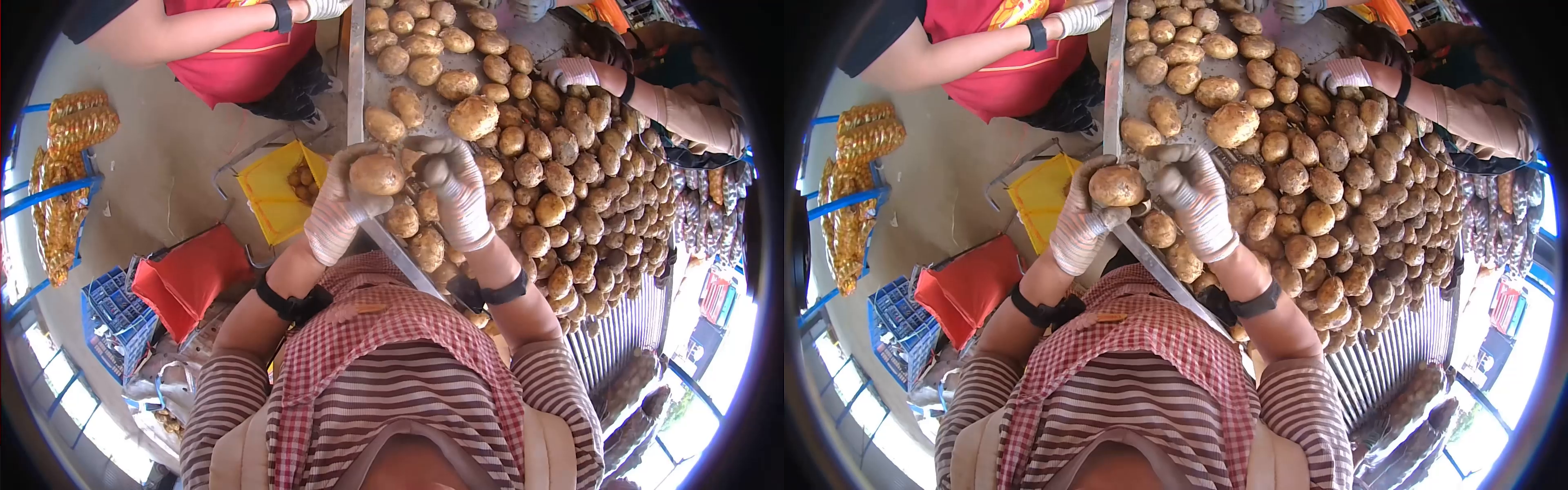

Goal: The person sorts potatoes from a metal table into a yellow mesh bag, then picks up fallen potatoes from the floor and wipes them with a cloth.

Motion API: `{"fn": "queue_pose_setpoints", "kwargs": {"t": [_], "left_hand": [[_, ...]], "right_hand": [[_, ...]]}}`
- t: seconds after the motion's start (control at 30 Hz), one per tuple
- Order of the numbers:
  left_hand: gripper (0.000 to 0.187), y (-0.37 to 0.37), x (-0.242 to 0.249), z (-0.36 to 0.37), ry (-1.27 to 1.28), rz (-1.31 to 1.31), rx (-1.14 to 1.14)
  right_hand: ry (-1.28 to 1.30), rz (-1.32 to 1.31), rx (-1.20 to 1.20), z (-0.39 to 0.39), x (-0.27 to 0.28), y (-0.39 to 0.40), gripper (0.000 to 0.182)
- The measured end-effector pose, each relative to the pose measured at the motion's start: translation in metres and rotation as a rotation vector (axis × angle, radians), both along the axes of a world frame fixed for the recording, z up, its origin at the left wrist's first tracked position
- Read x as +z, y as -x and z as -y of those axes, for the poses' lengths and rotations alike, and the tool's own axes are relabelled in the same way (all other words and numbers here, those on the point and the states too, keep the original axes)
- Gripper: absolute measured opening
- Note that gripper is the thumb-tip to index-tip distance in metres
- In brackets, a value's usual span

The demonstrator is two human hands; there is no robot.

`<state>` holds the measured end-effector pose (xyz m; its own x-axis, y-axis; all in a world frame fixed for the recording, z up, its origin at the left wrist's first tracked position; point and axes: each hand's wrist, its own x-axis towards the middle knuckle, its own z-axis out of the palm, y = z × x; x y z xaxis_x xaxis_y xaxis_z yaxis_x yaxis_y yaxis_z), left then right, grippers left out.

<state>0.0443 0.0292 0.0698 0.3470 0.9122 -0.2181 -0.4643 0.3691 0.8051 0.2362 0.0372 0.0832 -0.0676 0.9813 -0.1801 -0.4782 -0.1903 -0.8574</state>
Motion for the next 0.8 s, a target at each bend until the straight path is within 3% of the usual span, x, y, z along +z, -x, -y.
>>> {"fn": "queue_pose_setpoints", "kwargs": {"t": [0.03,0.07,0.13,0.17,0.23,0.27,0.33,0.37,0.4,0.47,0.53,0.6,0.63,0.67,0.7,0.73,0.8], "left_hand": [[0.075,-0.002,0.002,0.000,-0.075,-0.063,0.018],[0.075,-0.006,0.000,0.001,-0.075,-0.061,0.014],[0.074,-0.011,-0.008,0.003,-0.171,0.035,0.063],[0.074,-0.011,-0.011,0.003,-0.171,0.034,0.064],[0.077,-0.009,-0.014,0.003,-0.367,-0.257,0.111],[0.077,-0.009,-0.014,0.004,-0.366,-0.259,0.113],[0.078,-0.009,-0.012,0.006,-0.289,-0.092,0.138],[0.078,-0.009,-0.014,0.007,-0.289,-0.091,0.141],[0.077,-0.009,-0.017,0.009,-0.296,-0.061,0.152],[0.076,-0.010,-0.022,0.012,-0.299,-0.029,0.164],[0.076,-0.014,-0.026,0.012,-0.419,-0.178,0.131],[0.083,-0.014,-0.025,0.016,-0.333,-0.211,0.031],[0.090,-0.013,-0.025,0.019,-0.245,-0.248,-0.069],[0.090,-0.012,-0.023,0.021,-0.243,-0.250,-0.067],[0.089,-0.010,-0.021,0.020,-0.262,-0.289,0.013],[0.089,-0.008,-0.019,0.021,-0.278,-0.327,0.092],[0.075,0.006,-0.022,0.020,-0.152,-0.299,0.251]], "right_hand": [[-0.012,0.070,0.135,0.004,0.014,0.002,0.055],[-0.191,0.357,0.164,0.008,0.004,0.004,0.060],[-0.374,0.409,0.051,0.011,0.004,0.020,0.043],[-0.374,0.408,0.051,0.014,-0.001,0.016,0.043],[-0.157,-0.044,0.179,0.017,-0.006,0.007,0.026],[-0.121,-0.059,0.056,0.016,-0.009,0.007,0.012],[0.128,-0.092,-0.153,0.004,-0.002,0.002,0.013],[0.154,0.002,-0.131,0.004,-0.004,-0.008,0.026],[0.154,0.002,-0.126,0.004,-0.004,-0.011,0.026],[0.125,0.104,0.078,0.008,-0.003,-0.013,0.049],[0.177,0.114,0.244,0.017,0.009,-0.001,0.091],[0.323,0.012,0.307,0.021,0.017,0.005,0.095],[0.392,-0.093,0.243,0.020,0.003,-0.001,0.091],[0.461,-0.200,0.177,0.013,-0.013,-0.011,0.087],[0.370,-0.467,0.201,-0.006,-0.008,-0.016,0.076],[0.382,-0.723,-0.141,-0.016,-0.016,-0.022,0.064],[0.344,-0.578,-0.367,-0.040,-0.011,-0.052,0.060]]}}
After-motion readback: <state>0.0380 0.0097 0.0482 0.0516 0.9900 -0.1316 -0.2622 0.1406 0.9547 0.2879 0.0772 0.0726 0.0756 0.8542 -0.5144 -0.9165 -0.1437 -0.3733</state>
